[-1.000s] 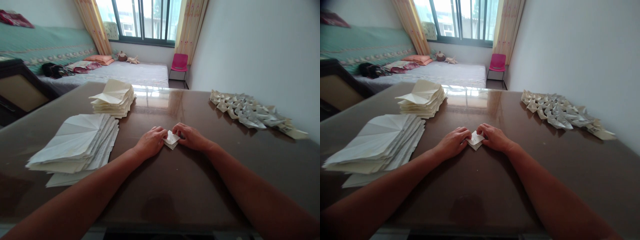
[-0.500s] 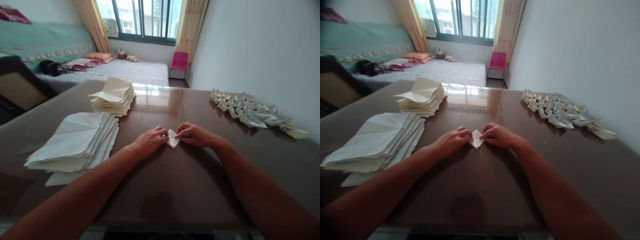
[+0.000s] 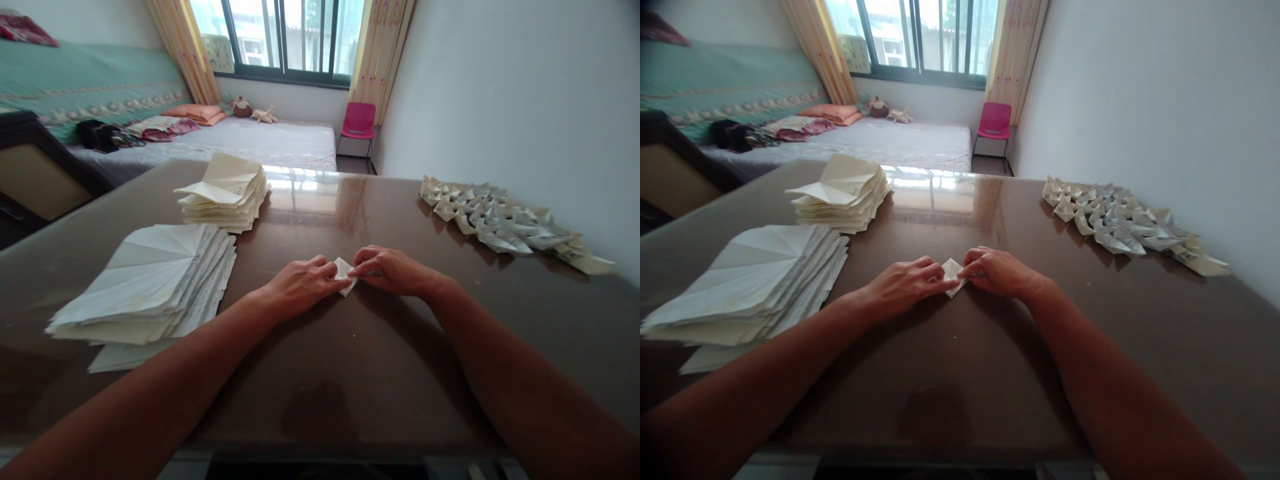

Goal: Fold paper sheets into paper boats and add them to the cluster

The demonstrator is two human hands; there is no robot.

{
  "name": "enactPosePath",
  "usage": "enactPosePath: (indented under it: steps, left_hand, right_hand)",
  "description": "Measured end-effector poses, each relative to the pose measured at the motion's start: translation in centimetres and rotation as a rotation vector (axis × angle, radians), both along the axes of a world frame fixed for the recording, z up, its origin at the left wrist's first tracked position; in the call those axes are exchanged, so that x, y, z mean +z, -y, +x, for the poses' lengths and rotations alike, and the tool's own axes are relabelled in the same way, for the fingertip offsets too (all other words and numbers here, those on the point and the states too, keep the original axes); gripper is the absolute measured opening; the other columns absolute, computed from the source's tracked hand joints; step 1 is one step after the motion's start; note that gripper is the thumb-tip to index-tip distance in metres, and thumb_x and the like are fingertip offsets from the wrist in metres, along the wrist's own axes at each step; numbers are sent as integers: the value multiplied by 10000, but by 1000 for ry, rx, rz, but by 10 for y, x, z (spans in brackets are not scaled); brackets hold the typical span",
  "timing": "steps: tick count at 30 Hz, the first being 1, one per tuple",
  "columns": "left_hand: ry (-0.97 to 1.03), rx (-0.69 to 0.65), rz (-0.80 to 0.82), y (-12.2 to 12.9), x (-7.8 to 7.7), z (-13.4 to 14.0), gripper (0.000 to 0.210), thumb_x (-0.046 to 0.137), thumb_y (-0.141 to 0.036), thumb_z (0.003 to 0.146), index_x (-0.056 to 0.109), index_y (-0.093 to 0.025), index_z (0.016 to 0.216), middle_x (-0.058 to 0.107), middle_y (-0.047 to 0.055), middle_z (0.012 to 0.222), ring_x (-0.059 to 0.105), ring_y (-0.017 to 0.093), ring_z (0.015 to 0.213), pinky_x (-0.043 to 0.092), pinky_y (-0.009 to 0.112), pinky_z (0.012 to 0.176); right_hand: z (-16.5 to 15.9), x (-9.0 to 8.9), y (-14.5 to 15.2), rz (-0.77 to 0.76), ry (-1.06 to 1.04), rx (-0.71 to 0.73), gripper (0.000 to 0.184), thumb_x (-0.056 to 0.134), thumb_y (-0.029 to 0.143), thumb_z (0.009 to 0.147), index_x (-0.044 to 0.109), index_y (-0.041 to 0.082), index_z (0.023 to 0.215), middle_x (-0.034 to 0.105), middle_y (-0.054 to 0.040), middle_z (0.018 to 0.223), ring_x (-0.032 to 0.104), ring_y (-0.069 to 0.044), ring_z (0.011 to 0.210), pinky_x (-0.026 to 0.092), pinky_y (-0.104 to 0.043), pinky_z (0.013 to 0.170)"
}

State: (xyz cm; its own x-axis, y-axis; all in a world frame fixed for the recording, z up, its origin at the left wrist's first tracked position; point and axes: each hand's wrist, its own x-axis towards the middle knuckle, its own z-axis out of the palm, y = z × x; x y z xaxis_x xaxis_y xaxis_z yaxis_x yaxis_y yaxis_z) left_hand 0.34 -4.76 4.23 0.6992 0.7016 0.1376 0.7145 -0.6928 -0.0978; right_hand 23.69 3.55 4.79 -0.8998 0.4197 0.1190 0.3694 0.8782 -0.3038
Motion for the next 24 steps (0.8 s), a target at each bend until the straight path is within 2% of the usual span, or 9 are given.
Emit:
enactPosePath:
  steps: [4, 11, 17, 20, 24]
  left_hand:
    - [-15, -9, 23, -1, -3, -2, 345, 415, -242, 949, 510, -329, 1269, 596, 41, 1014, 491, 183, 913, 403, 236, 637]
    - [-56, 29, 88, -1, -8, -1, 320, 386, -267, 965, 524, -341, 1244, 596, 22, 1040, 501, 173, 927, 401, 240, 618]
    - [-67, 19, 70, 0, -6, 1, 305, 404, -285, 961, 517, -326, 1242, 585, 2, 1142, 505, 167, 988, 427, 253, 682]
    - [-68, 15, 66, -1, -6, 1, 302, 403, -280, 962, 523, -320, 1236, 595, 1, 1113, 510, 170, 978, 429, 259, 690]
    - [-68, 19, 57, -1, -6, 1, 310, 411, -272, 959, 523, -318, 1244, 610, 6, 1045, 518, 168, 941, 423, 256, 676]
  right_hand:
    - [1, -4, -3, -36, -12, -52, 234, 588, 215, 828, 728, 292, 1000, 660, -21, 1020, 620, -161, 867, 451, -264, 775]
    - [0, -2, -2, -50, 16, -139, 131, 612, 175, 764, 673, 207, 875, 638, -30, 915, 592, -142, 789, 421, -232, 707]
    - [-3, 2, 5, -104, -50, -92, 149, 600, 191, 783, 665, 200, 917, 622, -30, 913, 573, -130, 784, 424, -228, 725]
    - [-6, -1, 4, -181, -72, -91, 106, 567, 212, 822, 657, 172, 863, 620, -24, 843, 551, -106, 683, 420, -215, 658]
    - [-4, -3, -2, -235, -16, -105, 78, 595, 216, 809, 657, 170, 823, 633, -11, 803, 553, -111, 676, 414, -215, 640]
